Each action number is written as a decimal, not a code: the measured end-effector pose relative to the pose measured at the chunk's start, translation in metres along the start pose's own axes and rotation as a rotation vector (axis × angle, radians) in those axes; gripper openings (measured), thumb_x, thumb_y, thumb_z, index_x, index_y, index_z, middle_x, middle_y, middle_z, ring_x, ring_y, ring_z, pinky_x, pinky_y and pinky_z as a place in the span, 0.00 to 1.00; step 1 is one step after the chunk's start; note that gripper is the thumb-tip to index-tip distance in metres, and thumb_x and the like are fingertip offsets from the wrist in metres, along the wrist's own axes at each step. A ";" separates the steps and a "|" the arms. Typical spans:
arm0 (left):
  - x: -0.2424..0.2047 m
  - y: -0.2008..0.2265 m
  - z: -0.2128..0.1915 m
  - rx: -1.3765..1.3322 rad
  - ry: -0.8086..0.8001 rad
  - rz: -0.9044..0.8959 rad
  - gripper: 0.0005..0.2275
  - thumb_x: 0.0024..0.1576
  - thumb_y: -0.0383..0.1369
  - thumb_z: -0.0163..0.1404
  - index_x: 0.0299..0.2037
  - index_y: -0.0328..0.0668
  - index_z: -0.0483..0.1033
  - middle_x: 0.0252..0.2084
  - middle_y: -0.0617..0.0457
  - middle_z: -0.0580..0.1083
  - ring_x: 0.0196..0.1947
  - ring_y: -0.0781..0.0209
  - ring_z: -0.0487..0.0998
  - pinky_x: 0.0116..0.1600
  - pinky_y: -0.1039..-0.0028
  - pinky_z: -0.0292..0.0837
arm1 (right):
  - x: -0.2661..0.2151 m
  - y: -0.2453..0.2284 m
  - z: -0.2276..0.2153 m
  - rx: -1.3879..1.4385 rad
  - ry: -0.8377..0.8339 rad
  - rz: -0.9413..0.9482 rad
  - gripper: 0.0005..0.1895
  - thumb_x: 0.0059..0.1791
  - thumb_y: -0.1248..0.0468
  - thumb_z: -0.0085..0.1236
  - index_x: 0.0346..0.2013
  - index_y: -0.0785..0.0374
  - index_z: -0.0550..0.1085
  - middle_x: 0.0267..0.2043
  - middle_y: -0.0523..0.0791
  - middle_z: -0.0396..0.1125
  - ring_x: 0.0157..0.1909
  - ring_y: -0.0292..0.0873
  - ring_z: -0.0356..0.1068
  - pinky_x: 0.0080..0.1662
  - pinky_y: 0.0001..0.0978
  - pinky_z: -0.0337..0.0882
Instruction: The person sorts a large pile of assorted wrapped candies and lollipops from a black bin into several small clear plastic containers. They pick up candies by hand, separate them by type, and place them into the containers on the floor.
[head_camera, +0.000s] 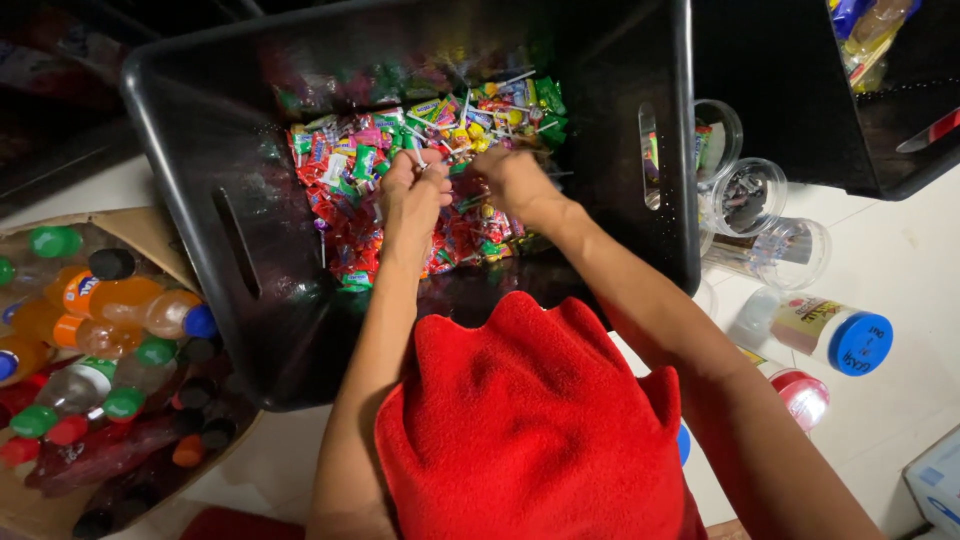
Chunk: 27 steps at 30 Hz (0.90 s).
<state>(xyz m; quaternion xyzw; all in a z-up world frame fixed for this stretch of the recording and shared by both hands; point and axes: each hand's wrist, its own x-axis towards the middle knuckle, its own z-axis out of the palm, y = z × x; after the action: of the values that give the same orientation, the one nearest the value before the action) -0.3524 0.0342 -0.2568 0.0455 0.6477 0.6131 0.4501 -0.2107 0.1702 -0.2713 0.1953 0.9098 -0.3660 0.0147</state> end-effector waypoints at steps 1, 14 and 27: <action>-0.001 0.002 0.000 0.013 0.002 -0.003 0.04 0.60 0.27 0.51 0.43 0.39 0.75 0.36 0.55 0.76 0.32 0.69 0.76 0.36 0.78 0.76 | 0.001 -0.003 -0.006 0.133 0.103 0.019 0.25 0.39 0.78 0.57 0.50 0.64 0.78 0.44 0.54 0.74 0.43 0.54 0.76 0.47 0.37 0.75; -0.032 0.083 -0.025 -0.100 -0.227 -0.019 0.12 0.64 0.32 0.48 0.55 0.38 0.71 0.43 0.46 0.80 0.34 0.63 0.80 0.38 0.74 0.80 | -0.037 -0.094 -0.099 0.824 0.345 0.249 0.08 0.53 0.71 0.61 0.47 0.69 0.76 0.40 0.47 0.77 0.35 0.35 0.73 0.36 0.26 0.72; -0.198 0.212 0.102 0.561 -0.688 0.595 0.12 0.67 0.31 0.49 0.57 0.34 0.79 0.44 0.49 0.74 0.40 0.63 0.76 0.46 0.74 0.73 | -0.257 -0.089 -0.162 0.943 0.746 0.154 0.07 0.54 0.73 0.61 0.44 0.70 0.71 0.42 0.53 0.75 0.38 0.42 0.76 0.40 0.33 0.78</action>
<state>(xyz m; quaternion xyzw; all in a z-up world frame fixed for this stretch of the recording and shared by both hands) -0.2754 0.0417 0.0406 0.5443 0.5606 0.4673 0.4137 0.0123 0.1315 -0.0505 0.3613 0.5764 -0.6346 -0.3667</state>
